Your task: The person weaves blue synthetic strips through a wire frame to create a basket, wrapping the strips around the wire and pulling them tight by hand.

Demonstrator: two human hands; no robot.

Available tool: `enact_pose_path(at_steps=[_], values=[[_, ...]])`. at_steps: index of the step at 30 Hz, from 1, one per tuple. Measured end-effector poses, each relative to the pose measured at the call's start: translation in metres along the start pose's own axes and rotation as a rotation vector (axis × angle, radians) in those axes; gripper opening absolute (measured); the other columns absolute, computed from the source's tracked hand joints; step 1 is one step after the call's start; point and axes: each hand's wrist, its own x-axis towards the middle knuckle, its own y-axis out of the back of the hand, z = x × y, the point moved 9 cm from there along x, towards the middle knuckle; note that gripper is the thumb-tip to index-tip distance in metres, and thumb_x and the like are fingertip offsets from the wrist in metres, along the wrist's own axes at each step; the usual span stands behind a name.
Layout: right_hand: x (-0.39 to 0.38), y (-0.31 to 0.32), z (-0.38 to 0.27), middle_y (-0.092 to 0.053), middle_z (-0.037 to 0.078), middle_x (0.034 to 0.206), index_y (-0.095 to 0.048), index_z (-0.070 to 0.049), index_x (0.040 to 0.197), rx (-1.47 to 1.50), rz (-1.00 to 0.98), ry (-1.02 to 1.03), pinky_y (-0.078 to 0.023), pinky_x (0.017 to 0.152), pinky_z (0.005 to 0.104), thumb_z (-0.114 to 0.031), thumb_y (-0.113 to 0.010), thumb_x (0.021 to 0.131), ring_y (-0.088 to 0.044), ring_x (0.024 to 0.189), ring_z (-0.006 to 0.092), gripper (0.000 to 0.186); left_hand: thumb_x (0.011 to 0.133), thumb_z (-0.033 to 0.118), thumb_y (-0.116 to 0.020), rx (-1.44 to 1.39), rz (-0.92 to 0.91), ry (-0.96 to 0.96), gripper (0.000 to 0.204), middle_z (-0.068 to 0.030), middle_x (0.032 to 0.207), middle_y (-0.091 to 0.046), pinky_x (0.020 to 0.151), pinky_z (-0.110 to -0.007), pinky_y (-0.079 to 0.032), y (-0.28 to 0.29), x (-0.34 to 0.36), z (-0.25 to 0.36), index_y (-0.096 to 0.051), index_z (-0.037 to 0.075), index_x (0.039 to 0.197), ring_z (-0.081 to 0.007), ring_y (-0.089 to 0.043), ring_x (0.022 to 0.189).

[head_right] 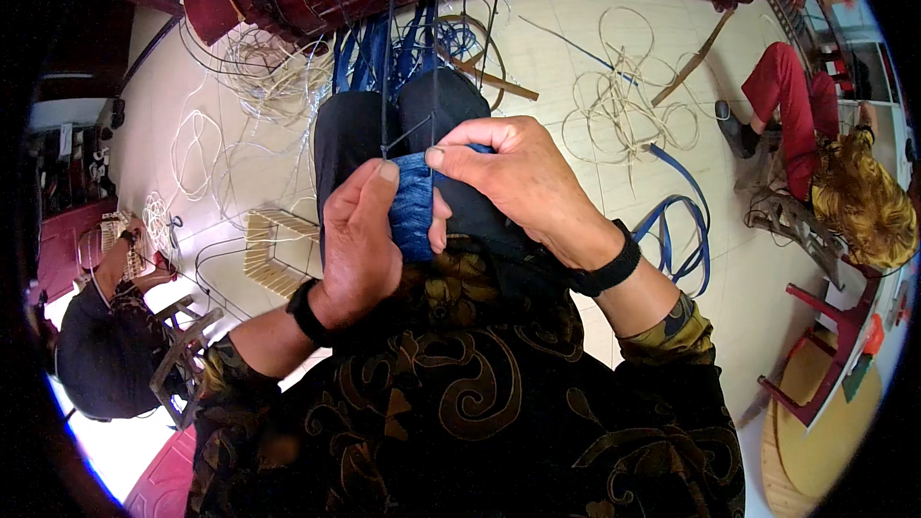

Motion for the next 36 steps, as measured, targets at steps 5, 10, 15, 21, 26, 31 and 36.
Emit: enact_pose_path(at_steps=[5,10,15,21,26,31,36], values=[[0.007,0.009,0.001,-0.067,0.003,0.074,-0.071,0.002,0.085,-0.215,0.136,0.064,-0.046,0.061,0.0219,-0.014,-0.069,0.088,-0.058,0.067,0.0068,0.017,0.104,0.031,-0.045,0.121,-0.212,0.287,0.035,-0.0121,0.094,-0.067,0.078,-0.031,-0.055,0.019,0.003,0.014,-0.061,0.000,0.107,-0.0201,-0.068,0.084],[0.001,0.005,0.005,-0.067,-0.001,0.076,-0.072,0.002,0.085,-0.263,0.144,0.068,-0.044,0.065,0.0203,-0.016,-0.070,0.087,-0.055,0.072,0.0033,0.017,0.101,0.026,-0.051,0.684,-0.393,0.185,0.030,-0.0079,0.102,-0.066,0.089,-0.030,-0.050,0.047,-0.009,0.030,-0.064,0.001,0.114,-0.0135,-0.062,0.101],[0.001,0.001,0.004,-0.065,-0.001,0.074,-0.073,0.001,0.086,-0.214,0.129,0.038,-0.043,0.063,0.0199,-0.015,-0.069,0.088,-0.053,0.069,0.0033,0.016,0.098,0.013,-0.056,0.214,-0.293,0.144,0.036,-0.0093,0.115,-0.062,0.093,-0.028,-0.047,0.025,-0.030,0.003,-0.051,0.000,0.131,-0.0117,-0.058,0.105],[0.000,0.007,0.007,-0.065,0.001,0.072,-0.071,0.001,0.086,-0.196,0.144,0.055,-0.045,0.059,0.0208,-0.013,-0.068,0.090,-0.056,0.066,0.0048,0.015,0.099,0.002,-0.046,-0.172,-0.242,0.053,0.038,-0.0168,0.114,-0.062,0.088,-0.035,-0.052,0.004,-0.010,0.001,-0.042,0.000,0.137,-0.0251,-0.067,0.095],[-0.003,0.002,0.005,-0.063,-0.002,0.074,-0.071,-0.001,0.085,-0.095,0.097,0.031,-0.039,0.062,0.0215,-0.015,-0.071,0.088,-0.051,0.069,0.0044,0.014,0.103,0.014,-0.044,-0.334,-0.149,0.147,0.029,-0.0187,0.100,-0.065,0.077,-0.037,-0.056,0.004,-0.004,0.001,-0.049,-0.002,0.126,-0.0272,-0.068,0.082],[0.001,0.008,0.006,-0.065,-0.001,0.072,-0.071,0.000,0.085,-0.196,0.124,0.105,-0.043,0.062,0.0211,-0.013,-0.070,0.089,-0.055,0.068,0.0042,0.014,0.104,0.023,-0.046,-0.255,-0.106,0.182,0.030,-0.0172,0.092,-0.066,0.072,-0.034,-0.057,0.008,0.000,-0.006,-0.054,-0.003,0.116,-0.0260,-0.069,0.078],[0.006,0.012,0.005,-0.066,-0.001,0.071,-0.072,0.000,0.085,-0.326,0.122,0.137,-0.044,0.062,0.0203,-0.014,-0.071,0.088,-0.055,0.068,0.0028,0.014,0.103,0.020,-0.046,-0.276,-0.115,0.237,0.028,-0.0175,0.094,-0.067,0.075,-0.033,-0.058,0.009,0.003,-0.003,-0.053,-0.003,0.117,-0.0265,-0.070,0.082]])
